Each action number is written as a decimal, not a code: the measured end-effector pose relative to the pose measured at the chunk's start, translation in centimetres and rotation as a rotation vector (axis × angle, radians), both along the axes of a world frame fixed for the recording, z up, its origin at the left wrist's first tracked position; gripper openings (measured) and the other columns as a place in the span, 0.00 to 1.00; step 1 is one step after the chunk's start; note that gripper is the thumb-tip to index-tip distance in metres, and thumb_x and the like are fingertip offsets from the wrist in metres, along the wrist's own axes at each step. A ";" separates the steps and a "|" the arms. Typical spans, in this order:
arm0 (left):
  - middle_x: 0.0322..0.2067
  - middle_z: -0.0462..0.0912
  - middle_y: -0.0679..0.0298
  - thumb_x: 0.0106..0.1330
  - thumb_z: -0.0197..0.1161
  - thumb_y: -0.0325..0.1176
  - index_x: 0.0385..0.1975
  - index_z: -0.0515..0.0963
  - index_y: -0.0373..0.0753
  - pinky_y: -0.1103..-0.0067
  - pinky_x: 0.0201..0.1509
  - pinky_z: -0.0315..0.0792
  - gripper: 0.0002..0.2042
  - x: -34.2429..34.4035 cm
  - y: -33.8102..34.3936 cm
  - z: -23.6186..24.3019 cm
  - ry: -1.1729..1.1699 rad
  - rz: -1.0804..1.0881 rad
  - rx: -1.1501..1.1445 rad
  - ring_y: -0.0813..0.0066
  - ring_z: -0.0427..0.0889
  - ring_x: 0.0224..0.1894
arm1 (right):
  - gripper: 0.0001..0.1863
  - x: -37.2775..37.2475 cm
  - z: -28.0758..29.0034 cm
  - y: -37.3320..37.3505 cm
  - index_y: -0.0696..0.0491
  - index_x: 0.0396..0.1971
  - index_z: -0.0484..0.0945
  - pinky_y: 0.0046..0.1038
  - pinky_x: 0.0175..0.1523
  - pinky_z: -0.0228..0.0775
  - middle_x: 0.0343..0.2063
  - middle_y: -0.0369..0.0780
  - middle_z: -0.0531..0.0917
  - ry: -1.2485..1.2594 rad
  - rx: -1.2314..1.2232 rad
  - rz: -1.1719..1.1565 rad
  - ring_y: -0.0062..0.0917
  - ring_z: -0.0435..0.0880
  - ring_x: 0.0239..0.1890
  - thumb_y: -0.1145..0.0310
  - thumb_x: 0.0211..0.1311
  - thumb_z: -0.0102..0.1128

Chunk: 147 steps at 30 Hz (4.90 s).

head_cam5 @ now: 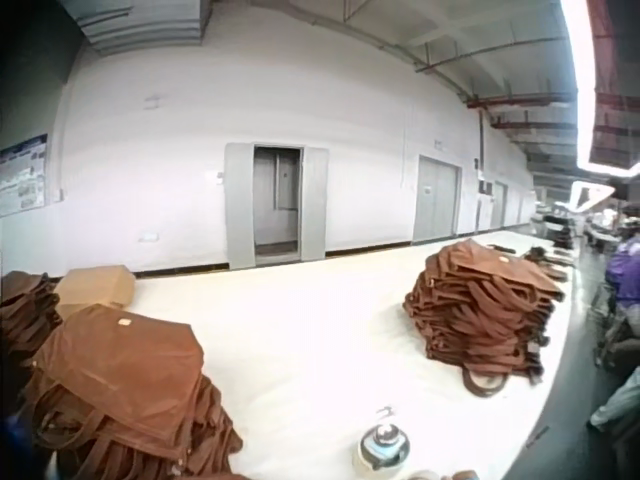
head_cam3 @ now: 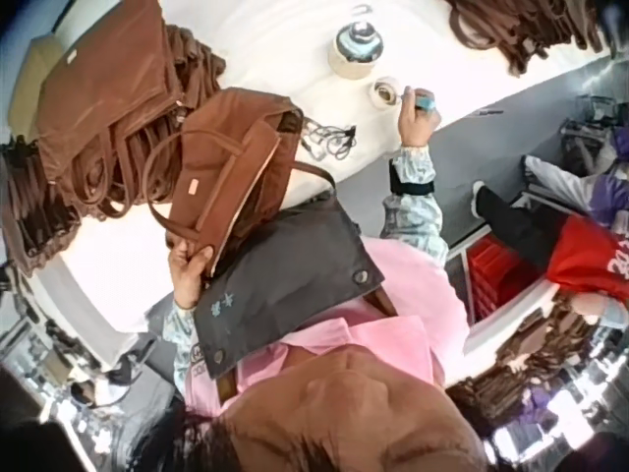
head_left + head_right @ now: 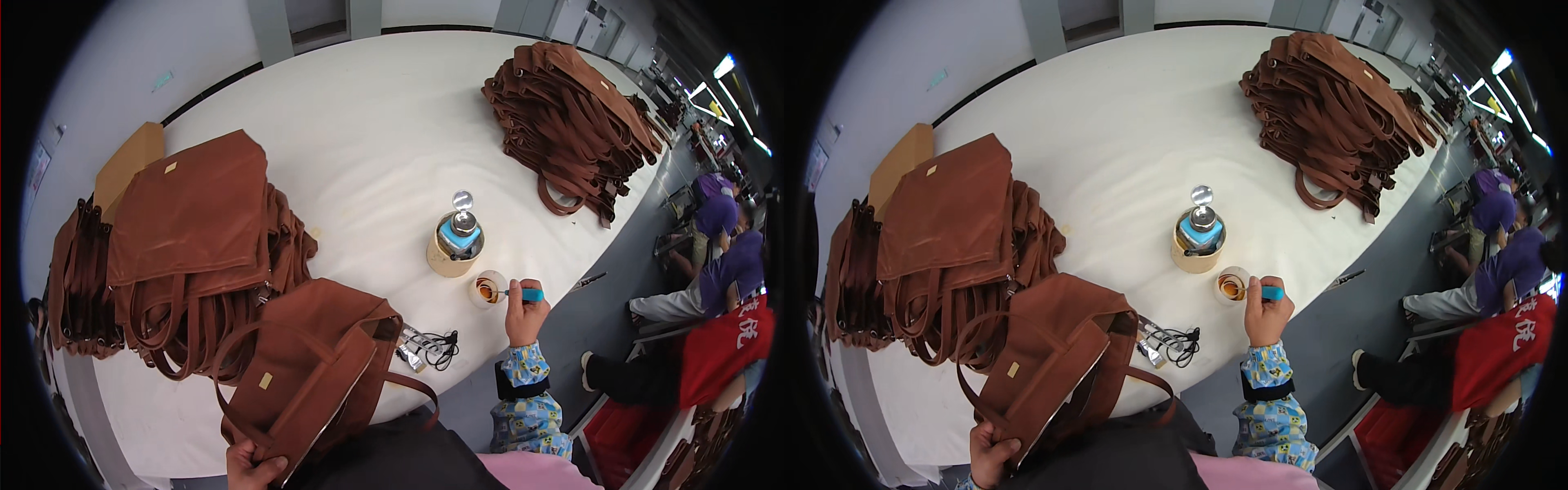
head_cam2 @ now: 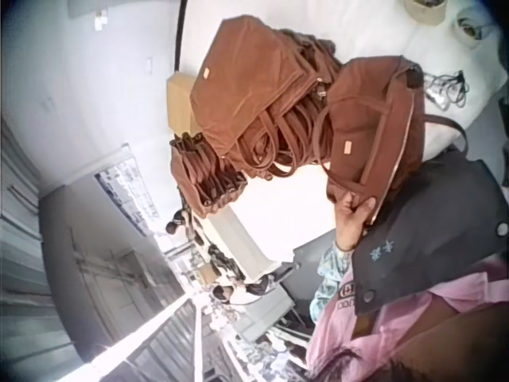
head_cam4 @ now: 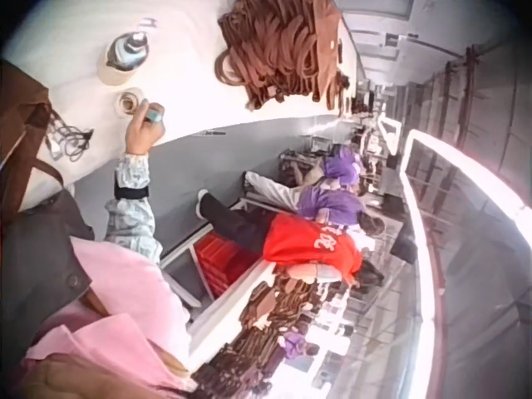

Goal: Apply a finish or edge coating to leather bags using an applicator tool and a container of liquid finish.

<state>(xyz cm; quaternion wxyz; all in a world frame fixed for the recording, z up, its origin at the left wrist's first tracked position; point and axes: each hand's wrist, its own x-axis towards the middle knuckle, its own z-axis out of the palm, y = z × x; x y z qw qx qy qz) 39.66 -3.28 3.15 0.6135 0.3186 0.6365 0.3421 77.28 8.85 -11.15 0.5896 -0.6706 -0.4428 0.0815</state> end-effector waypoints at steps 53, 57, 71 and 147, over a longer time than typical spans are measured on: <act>0.17 0.76 0.67 0.48 0.64 0.26 0.24 0.74 0.33 0.87 0.24 0.65 0.06 -2.3 -2.0 -2.8 0.177 -0.141 0.315 0.89 0.71 0.21 | 0.14 -19.4 10.2 -4.5 0.56 0.28 0.77 0.22 0.24 0.69 0.21 0.39 0.79 0.137 0.151 1.651 0.27 0.78 0.20 0.65 0.42 0.68; 0.15 0.74 0.71 0.49 0.65 0.25 0.22 0.75 0.35 0.89 0.21 0.62 0.05 -2.2 -2.0 -2.8 0.182 -0.138 0.355 0.93 0.69 0.20 | 0.15 -19.3 10.2 -4.4 0.56 0.28 0.77 0.22 0.24 0.68 0.21 0.40 0.79 0.127 0.136 1.665 0.27 0.77 0.21 0.65 0.41 0.68; 0.24 0.79 0.68 0.53 0.62 0.28 0.37 0.75 0.31 0.91 0.29 0.67 0.12 -2.8 -0.8 -2.4 -0.072 -0.241 0.068 0.92 0.72 0.27 | 0.11 -18.3 8.4 -4.1 0.62 0.27 0.74 0.23 0.25 0.66 0.20 0.44 0.77 0.528 0.114 1.507 0.26 0.74 0.20 0.71 0.47 0.61; 0.47 0.70 0.61 0.55 0.60 0.41 0.46 0.68 0.40 0.70 0.51 0.63 0.21 -14.0 14.6 -13.0 -0.397 0.145 0.015 0.71 0.70 0.47 | 0.15 -12.3 9.8 -3.2 0.53 0.29 0.63 0.17 0.22 0.50 0.14 0.33 0.63 0.802 0.369 0.997 0.15 0.58 0.17 0.55 0.61 0.46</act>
